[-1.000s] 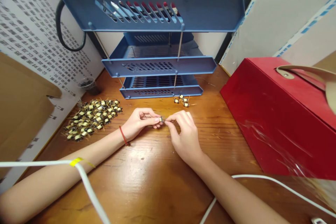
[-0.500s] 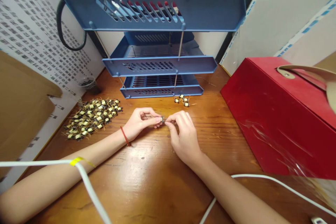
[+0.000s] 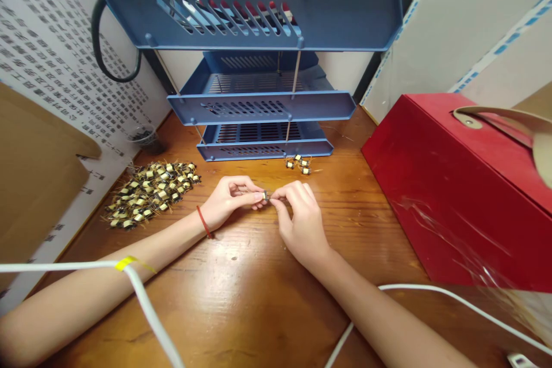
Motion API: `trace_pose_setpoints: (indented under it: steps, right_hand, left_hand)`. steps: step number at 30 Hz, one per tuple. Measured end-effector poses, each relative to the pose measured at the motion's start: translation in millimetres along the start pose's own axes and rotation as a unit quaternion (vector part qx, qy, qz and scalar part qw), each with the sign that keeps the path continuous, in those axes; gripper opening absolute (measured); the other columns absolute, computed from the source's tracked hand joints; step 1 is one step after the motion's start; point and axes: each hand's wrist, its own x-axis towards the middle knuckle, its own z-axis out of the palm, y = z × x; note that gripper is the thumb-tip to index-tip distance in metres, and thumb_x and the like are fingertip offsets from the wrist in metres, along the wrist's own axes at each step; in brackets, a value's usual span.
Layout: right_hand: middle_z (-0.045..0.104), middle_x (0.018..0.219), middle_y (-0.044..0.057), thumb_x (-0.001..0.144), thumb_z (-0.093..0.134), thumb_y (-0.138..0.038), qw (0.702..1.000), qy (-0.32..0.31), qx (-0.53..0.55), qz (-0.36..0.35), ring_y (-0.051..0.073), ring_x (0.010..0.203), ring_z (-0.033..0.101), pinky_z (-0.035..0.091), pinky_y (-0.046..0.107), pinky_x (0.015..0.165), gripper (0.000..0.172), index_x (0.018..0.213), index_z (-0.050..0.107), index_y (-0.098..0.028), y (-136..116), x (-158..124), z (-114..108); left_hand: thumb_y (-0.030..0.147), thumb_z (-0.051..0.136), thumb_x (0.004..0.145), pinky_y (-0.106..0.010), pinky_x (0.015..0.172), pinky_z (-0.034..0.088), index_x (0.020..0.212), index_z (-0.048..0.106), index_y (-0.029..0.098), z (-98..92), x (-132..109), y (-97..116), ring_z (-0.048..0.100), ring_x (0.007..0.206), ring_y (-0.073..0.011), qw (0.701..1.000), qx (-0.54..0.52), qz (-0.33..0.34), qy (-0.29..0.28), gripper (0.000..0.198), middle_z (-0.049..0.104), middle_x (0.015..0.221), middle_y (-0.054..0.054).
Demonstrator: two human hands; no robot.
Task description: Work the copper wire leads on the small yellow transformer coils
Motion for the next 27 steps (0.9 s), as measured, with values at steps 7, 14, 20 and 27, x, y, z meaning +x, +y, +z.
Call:
trace_pose_setpoints:
  steps: [7,14,20,27]
  right_hand:
    - [0.059,0.071,0.003,0.083,0.052,-0.013,0.998,-0.017,-0.042,-0.044,0.018,0.069,0.051,0.041,0.032,0.064,0.01,0.075,0.054,-0.02,0,-3,0]
    - [0.06,0.073,0.004,0.084,0.051,-0.014,0.997,-0.033,-0.063,-0.045,0.019,0.07,0.051,0.041,0.033,0.065,0.01,0.077,0.054,-0.019,0,-4,0]
    - [0.059,0.074,0.005,0.086,0.048,-0.016,0.996,-0.042,-0.072,-0.043,0.019,0.072,0.05,0.04,0.033,0.066,0.011,0.077,0.052,-0.02,0,-3,-1]
    - [0.057,0.077,0.005,0.086,0.048,-0.014,0.997,-0.026,-0.058,-0.053,0.02,0.075,0.051,0.042,0.034,0.067,0.011,0.078,0.051,-0.021,1,-2,-1]
  left_hand:
    - [0.027,0.078,0.056,-0.025,0.057,0.05,0.064,0.062,0.009,1.7,0,0,0.06,0.053,-0.0108,1.0,-0.004,-0.001,0.028,0.025,0.067,0.06,-0.004]
    - [0.028,0.078,0.054,-0.022,0.054,0.049,0.061,0.059,0.01,8.8,-3,1,0.057,0.05,-0.0089,0.997,0.002,0.006,0.081,0.027,0.065,0.057,-0.002]
    - [0.03,0.078,0.053,-0.022,0.054,0.047,0.06,0.059,0.011,11.7,-4,1,0.056,0.05,-0.009,0.995,0.021,0.009,0.102,0.027,0.065,0.059,-0.002]
    - [0.024,0.075,0.056,-0.02,0.051,0.042,0.061,0.062,0.01,11.1,-2,2,0.053,0.048,-0.0076,0.995,0.073,0.003,0.068,0.02,0.061,0.053,-0.001]
